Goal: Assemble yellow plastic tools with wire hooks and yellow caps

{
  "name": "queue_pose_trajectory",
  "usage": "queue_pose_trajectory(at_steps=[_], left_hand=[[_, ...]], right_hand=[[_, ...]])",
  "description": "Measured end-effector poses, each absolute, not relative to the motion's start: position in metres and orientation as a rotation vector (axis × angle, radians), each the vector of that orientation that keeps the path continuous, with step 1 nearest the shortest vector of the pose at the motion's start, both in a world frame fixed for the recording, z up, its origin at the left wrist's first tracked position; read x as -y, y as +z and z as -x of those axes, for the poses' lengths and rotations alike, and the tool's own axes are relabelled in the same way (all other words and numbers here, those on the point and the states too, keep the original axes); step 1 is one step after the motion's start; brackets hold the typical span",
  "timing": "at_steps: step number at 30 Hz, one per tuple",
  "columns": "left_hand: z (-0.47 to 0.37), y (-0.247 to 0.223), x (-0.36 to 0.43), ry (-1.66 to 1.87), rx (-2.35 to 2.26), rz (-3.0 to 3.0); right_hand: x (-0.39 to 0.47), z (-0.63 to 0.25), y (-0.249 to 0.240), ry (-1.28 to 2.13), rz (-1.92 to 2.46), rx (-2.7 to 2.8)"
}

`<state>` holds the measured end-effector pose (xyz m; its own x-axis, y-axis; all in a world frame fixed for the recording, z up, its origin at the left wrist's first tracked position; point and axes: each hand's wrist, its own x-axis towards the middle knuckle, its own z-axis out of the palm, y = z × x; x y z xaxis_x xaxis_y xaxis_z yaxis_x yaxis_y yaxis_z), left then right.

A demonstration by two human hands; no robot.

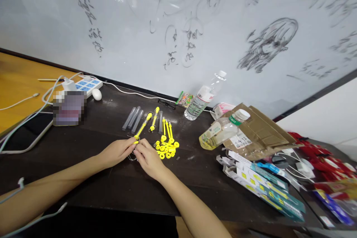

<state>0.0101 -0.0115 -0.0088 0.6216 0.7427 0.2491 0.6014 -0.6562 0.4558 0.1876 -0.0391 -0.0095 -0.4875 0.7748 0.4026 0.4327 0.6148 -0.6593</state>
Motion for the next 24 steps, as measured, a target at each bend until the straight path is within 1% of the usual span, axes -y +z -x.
queue_pose_trajectory(at_steps=[7, 13, 17, 24], left_hand=[[-0.014, -0.004, 0.018, 0.630, -1.079, -2.478], [-0.015, -0.007, 0.021, 0.613, -1.043, -2.375], [-0.017, -0.009, 0.023, 0.616, -1.079, -2.401], [-0.018, -0.008, 0.026, 0.511, -1.210, -2.536]], right_hand=[[0.039, -0.188, -0.017, 0.365, 0.961, 2.220], [0.038, -0.189, -0.022, 0.236, 0.989, 2.287], [0.038, -0.189, -0.024, 0.214, 0.998, 2.280], [0.038, -0.189, -0.025, 0.282, 0.986, 2.263]])
